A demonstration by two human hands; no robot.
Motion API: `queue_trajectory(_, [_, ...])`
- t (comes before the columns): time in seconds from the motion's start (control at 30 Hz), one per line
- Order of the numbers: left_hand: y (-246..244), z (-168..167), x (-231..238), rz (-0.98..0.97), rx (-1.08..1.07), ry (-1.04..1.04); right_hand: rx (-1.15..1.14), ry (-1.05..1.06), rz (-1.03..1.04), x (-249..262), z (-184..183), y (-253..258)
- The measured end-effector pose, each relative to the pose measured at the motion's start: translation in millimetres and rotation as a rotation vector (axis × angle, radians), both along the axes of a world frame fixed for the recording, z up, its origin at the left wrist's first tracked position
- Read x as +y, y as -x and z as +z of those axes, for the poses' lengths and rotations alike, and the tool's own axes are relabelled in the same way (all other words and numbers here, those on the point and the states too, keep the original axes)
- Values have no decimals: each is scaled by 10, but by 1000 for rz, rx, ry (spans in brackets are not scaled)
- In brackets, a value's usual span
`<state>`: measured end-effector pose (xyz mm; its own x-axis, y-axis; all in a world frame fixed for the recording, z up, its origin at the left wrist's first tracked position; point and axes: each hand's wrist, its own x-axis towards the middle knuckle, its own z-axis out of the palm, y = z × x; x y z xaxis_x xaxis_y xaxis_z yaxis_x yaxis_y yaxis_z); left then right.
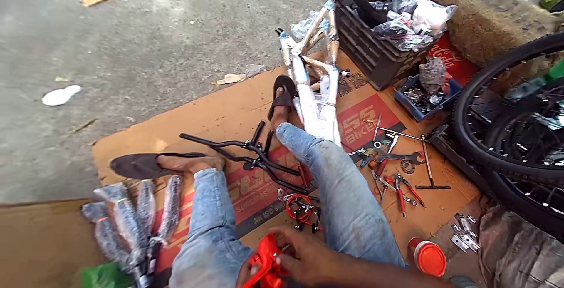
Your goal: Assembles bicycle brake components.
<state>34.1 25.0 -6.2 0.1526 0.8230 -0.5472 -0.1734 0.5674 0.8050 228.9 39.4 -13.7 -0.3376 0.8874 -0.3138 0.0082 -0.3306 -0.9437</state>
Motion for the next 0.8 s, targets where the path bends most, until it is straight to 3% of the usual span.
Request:
queue_trajectory(0.27, [-130,95,44,57,118,138,-34,37,-154,40,-64,-18])
queue_trajectory(0.5, [-86,26,29,132,15,62,90,90,-174,50,-92,-43])
queue_trajectory(0.8, [-70,81,39,154,31,92,259,218,-269,92,-57,-57])
